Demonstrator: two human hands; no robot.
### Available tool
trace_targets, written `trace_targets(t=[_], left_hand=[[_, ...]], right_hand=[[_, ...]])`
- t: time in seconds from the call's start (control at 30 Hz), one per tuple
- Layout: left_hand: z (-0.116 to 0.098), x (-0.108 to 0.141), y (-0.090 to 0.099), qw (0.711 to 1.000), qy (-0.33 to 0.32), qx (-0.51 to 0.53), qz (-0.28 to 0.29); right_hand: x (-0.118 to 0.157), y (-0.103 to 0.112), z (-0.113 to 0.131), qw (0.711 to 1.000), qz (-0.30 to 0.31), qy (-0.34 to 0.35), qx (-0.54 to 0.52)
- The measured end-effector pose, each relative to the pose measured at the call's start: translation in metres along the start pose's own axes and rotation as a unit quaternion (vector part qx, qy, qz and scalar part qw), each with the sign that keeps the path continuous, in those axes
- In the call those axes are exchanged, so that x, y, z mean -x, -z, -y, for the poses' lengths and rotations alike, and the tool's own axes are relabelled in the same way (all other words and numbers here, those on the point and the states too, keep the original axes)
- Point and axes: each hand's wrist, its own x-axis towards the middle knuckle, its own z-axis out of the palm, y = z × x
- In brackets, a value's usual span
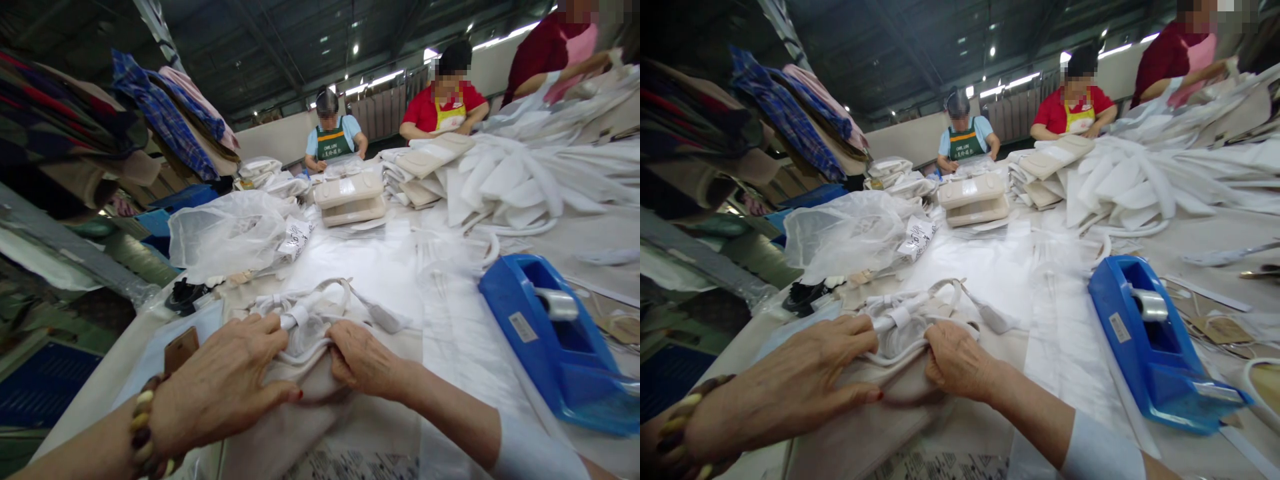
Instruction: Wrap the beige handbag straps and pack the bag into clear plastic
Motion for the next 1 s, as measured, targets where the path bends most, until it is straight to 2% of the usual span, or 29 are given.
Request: trace_targets(t=[0.1, 0.27, 0.5, 0.6, 0.77, 0.87, 0.93, 1.0], left_hand=[[-0.003, -0.001, -0.003, 0.999, 0.002, -0.04, 0.014], [-0.003, -0.007, -0.013, 0.993, -0.019, -0.12, -0.011], [-0.003, -0.013, -0.021, 0.988, -0.065, -0.14, -0.005], [-0.008, -0.015, -0.019, 0.99, -0.052, -0.132, -0.013], [-0.019, -0.02, -0.013, 0.994, -0.031, -0.098, -0.024], [-0.018, -0.018, -0.008, 0.996, -0.035, -0.084, -0.016], [-0.012, -0.01, -0.007, 0.997, -0.044, -0.056, -0.008], [-0.003, 0.002, -0.011, 0.997, -0.071, -0.029, -0.023]], right_hand=[[0.0, 0.0, 0.0, 1.0, 0.002, 0.002, -0.008], [0.001, 0.004, -0.001, 0.999, 0.011, 0.004, -0.033], [-0.002, 0.018, 0.011, 0.995, 0.049, -0.025, -0.08], [-0.009, 0.011, 0.018, 0.999, 0.026, -0.019, -0.043], [-0.017, -0.002, 0.017, 0.997, 0.009, 0.071, 0.011], [-0.02, 0.001, 0.014, 0.996, 0.012, 0.089, 0.014], [-0.022, 0.006, 0.012, 0.996, 0.006, 0.09, 0.014], [-0.022, 0.011, 0.01, 0.996, -0.004, 0.091, 0.023]])
